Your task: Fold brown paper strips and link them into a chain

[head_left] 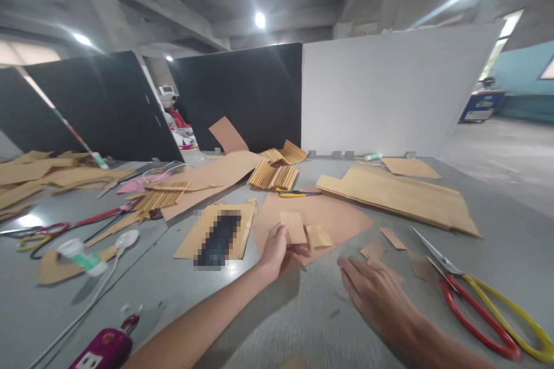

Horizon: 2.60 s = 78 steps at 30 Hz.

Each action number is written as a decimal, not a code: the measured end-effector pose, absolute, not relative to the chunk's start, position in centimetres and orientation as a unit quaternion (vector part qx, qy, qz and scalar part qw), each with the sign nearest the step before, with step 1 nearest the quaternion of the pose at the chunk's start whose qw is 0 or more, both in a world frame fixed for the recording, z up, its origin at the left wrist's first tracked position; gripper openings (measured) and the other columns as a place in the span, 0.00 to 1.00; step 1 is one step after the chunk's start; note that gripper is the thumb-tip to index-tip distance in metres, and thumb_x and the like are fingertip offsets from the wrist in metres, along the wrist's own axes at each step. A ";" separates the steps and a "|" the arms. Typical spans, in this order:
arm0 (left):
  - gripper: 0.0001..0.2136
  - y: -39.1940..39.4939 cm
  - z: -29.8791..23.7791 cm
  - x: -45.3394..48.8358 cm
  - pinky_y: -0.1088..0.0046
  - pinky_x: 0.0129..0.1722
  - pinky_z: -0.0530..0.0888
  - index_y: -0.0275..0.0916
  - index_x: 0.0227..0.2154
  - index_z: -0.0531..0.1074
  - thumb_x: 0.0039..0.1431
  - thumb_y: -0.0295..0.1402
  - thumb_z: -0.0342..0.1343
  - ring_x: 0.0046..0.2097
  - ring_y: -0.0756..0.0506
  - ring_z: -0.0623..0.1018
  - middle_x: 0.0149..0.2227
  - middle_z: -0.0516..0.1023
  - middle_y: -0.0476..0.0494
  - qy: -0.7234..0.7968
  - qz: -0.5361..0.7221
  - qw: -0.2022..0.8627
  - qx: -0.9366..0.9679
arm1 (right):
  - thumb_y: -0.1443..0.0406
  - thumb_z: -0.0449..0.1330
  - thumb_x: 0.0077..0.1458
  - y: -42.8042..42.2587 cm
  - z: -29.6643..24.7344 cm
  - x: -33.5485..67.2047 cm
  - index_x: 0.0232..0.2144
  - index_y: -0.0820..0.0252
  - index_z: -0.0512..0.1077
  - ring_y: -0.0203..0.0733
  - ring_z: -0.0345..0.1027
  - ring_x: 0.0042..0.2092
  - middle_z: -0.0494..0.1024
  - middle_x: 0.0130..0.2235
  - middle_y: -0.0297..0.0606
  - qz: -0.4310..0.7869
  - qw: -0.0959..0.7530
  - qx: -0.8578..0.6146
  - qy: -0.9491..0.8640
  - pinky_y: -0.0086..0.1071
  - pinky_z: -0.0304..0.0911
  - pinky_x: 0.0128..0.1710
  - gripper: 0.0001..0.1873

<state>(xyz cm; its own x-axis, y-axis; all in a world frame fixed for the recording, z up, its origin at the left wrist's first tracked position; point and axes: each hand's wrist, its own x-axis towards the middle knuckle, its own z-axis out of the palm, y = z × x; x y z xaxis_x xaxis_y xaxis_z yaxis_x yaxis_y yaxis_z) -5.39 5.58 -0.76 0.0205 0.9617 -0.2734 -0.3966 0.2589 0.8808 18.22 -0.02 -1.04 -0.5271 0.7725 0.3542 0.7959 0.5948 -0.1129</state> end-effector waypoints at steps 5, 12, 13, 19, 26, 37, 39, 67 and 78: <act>0.14 5.9 -0.5 -5.9 0.66 0.22 0.79 0.36 0.53 0.60 0.69 0.34 0.44 0.28 0.37 0.84 0.28 0.83 0.36 0.462 0.549 0.618 0.323 | 0.64 0.47 0.69 4.8 1.3 14.8 0.51 0.59 0.70 0.51 0.75 0.46 0.76 0.51 0.50 0.021 0.212 -0.512 -0.832 0.37 0.64 0.40 0.15; 0.13 6.9 -1.0 -7.0 0.58 0.26 0.81 0.36 0.51 0.61 0.67 0.36 0.46 0.29 0.35 0.85 0.31 0.83 0.34 0.451 0.540 0.631 0.326 | 0.67 0.57 0.58 9.4 -1.3 13.2 0.63 0.64 0.62 0.59 0.66 0.58 0.75 0.55 0.53 0.065 0.227 -0.487 -0.841 0.51 0.56 0.60 0.31; 0.14 7.0 -1.2 -7.1 0.58 0.26 0.81 0.36 0.52 0.61 0.68 0.36 0.45 0.30 0.35 0.85 0.32 0.83 0.33 0.450 0.539 0.634 0.326 | 0.68 0.58 0.57 9.5 -1.5 13.4 0.63 0.63 0.63 0.57 0.67 0.57 0.76 0.54 0.52 0.074 0.235 -0.484 -0.840 0.50 0.58 0.59 0.31; 0.17 7.2 -1.8 -7.2 0.60 0.25 0.81 0.37 0.55 0.57 0.69 0.40 0.44 0.26 0.38 0.84 0.34 0.83 0.36 0.448 0.537 0.634 0.331 | 0.72 0.56 0.52 9.3 -0.1 14.5 0.47 0.59 0.71 0.47 0.71 0.48 0.75 0.47 0.44 0.115 0.288 -0.466 -0.828 0.38 0.66 0.49 0.19; 0.15 6.9 -1.5 -7.1 0.67 0.25 0.81 0.35 0.50 0.65 0.68 0.40 0.48 0.30 0.38 0.85 0.36 0.82 0.34 0.412 0.520 0.650 0.370 | 0.68 0.56 0.53 8.6 1.3 14.7 0.55 0.57 0.62 0.49 0.74 0.43 0.80 0.43 0.42 0.151 0.342 -0.476 -0.796 0.37 0.66 0.42 0.26; 0.21 5.7 -0.5 -6.4 0.60 0.34 0.82 0.30 0.48 0.75 0.69 0.46 0.50 0.37 0.37 0.85 0.42 0.83 0.29 0.346 0.432 0.718 0.423 | 0.66 0.56 0.58 7.7 3.4 14.5 0.28 0.58 0.71 0.38 0.67 0.29 0.76 0.27 0.32 0.221 0.301 -0.396 -0.839 0.29 0.58 0.30 0.07; 0.21 5.6 -0.5 -6.3 0.60 0.34 0.82 0.30 0.47 0.76 0.68 0.46 0.51 0.39 0.37 0.84 0.41 0.83 0.29 0.342 0.419 0.723 0.430 | 0.67 0.55 0.60 7.7 3.4 14.4 0.29 0.59 0.73 0.39 0.69 0.32 0.78 0.30 0.35 0.227 0.297 -0.378 -0.847 0.29 0.60 0.33 0.09; 0.20 5.1 -0.8 -6.2 0.64 0.46 0.78 0.33 0.48 0.77 0.58 0.41 0.66 0.46 0.39 0.82 0.47 0.81 0.31 0.309 0.422 0.680 0.514 | 0.53 0.63 0.57 5.7 -2.0 14.3 0.36 0.59 0.74 0.39 0.71 0.26 0.77 0.27 0.34 0.493 0.395 -0.403 -0.662 0.28 0.64 0.20 0.15; 0.17 5.1 -0.3 -6.2 0.61 0.48 0.78 0.33 0.48 0.76 0.60 0.36 0.64 0.46 0.37 0.83 0.46 0.82 0.31 0.299 0.410 0.698 0.505 | 0.53 0.66 0.56 5.8 -1.8 14.6 0.36 0.61 0.75 0.38 0.72 0.27 0.78 0.28 0.35 0.522 0.403 -0.382 -0.648 0.30 0.67 0.25 0.16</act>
